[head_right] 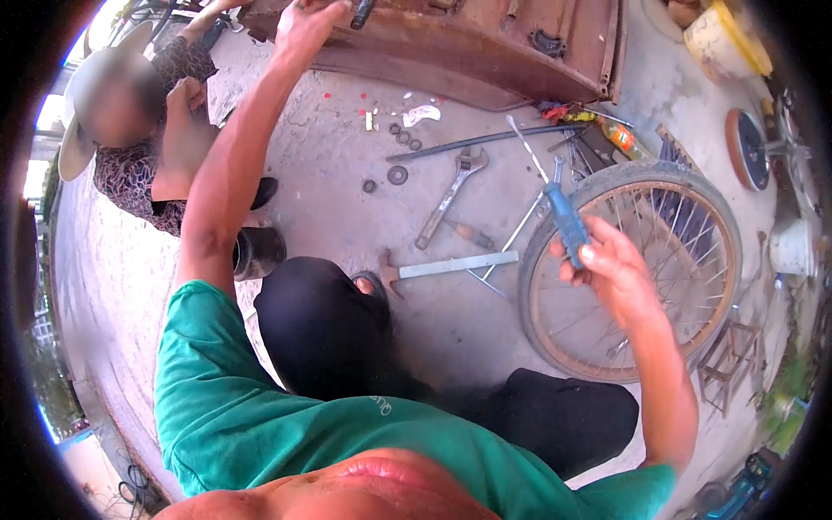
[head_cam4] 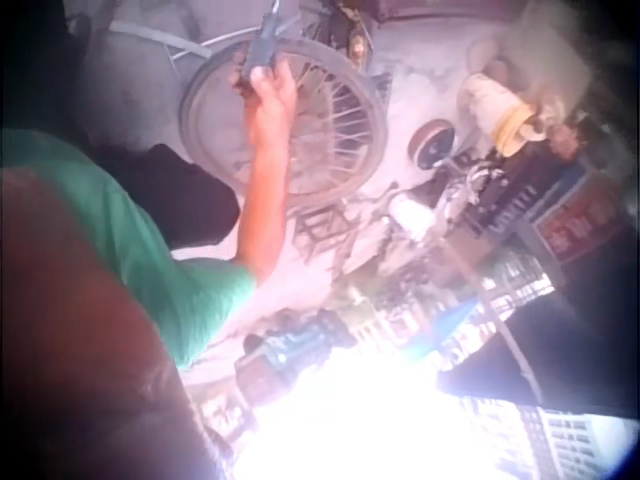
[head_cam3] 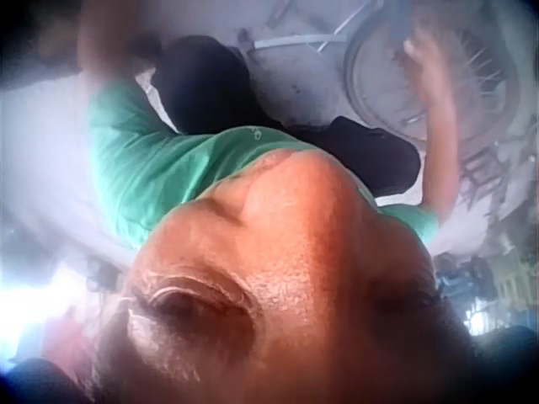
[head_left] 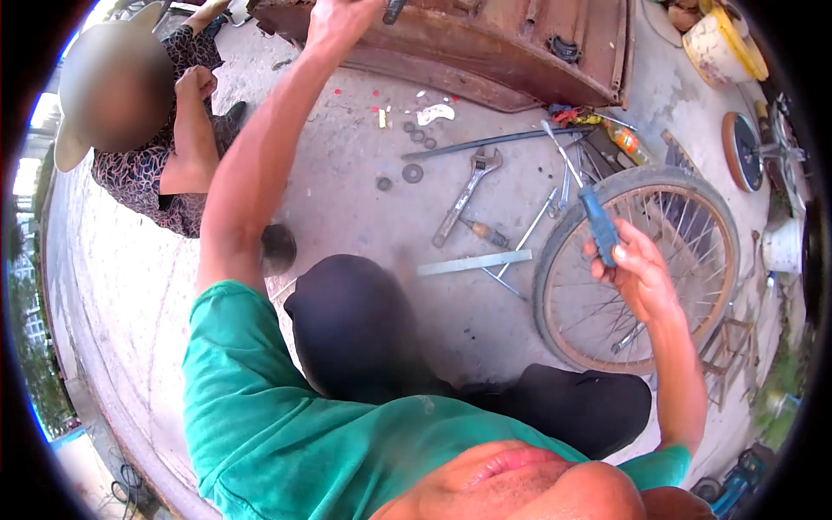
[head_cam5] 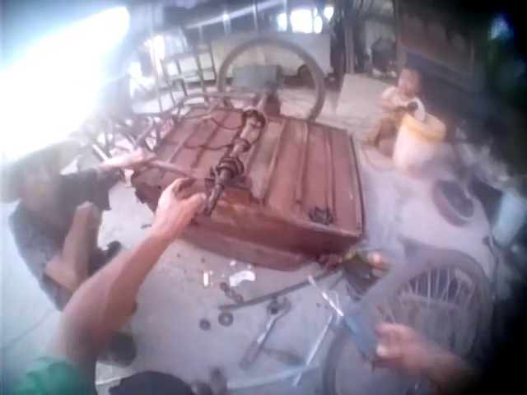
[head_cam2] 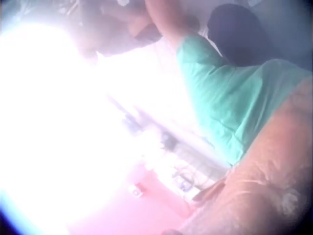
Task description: The person cleans and reassembles a bicycle wheel hub by hand and using a screwdriver to apply grease, then uses a hammer and pliers to adjust the axle of a cart.
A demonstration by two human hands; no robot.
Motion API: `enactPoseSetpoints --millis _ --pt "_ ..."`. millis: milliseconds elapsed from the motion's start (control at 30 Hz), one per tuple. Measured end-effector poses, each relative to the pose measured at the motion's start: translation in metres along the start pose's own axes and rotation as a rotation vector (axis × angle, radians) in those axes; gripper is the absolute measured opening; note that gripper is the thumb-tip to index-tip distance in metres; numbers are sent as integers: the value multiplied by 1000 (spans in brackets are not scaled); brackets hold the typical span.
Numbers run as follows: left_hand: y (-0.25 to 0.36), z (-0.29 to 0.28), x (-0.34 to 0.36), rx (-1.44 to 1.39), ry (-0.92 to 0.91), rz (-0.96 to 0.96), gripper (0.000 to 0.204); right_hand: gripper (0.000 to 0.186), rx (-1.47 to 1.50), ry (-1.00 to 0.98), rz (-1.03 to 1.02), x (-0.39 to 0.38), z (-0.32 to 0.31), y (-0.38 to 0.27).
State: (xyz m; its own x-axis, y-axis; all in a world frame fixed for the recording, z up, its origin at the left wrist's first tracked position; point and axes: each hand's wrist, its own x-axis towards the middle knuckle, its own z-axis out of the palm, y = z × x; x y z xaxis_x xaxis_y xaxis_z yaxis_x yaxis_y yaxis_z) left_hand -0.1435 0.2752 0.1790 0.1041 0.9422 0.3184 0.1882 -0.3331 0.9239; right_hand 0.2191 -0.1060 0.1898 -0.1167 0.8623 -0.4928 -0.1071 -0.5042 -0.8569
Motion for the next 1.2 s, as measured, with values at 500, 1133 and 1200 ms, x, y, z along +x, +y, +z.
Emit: enactPoseSetpoints --millis 500,1133,1200 --pt "38 29 69 890 -11 -194 72 72 61 4 -1 -23 22 27" --pt "-16 32 108 418 -174 -368 40 63 22 -25 -43 -20 20 24" --pt "-14 47 105 441 -188 -340 41 64 21 5 -32 -21 16 27"
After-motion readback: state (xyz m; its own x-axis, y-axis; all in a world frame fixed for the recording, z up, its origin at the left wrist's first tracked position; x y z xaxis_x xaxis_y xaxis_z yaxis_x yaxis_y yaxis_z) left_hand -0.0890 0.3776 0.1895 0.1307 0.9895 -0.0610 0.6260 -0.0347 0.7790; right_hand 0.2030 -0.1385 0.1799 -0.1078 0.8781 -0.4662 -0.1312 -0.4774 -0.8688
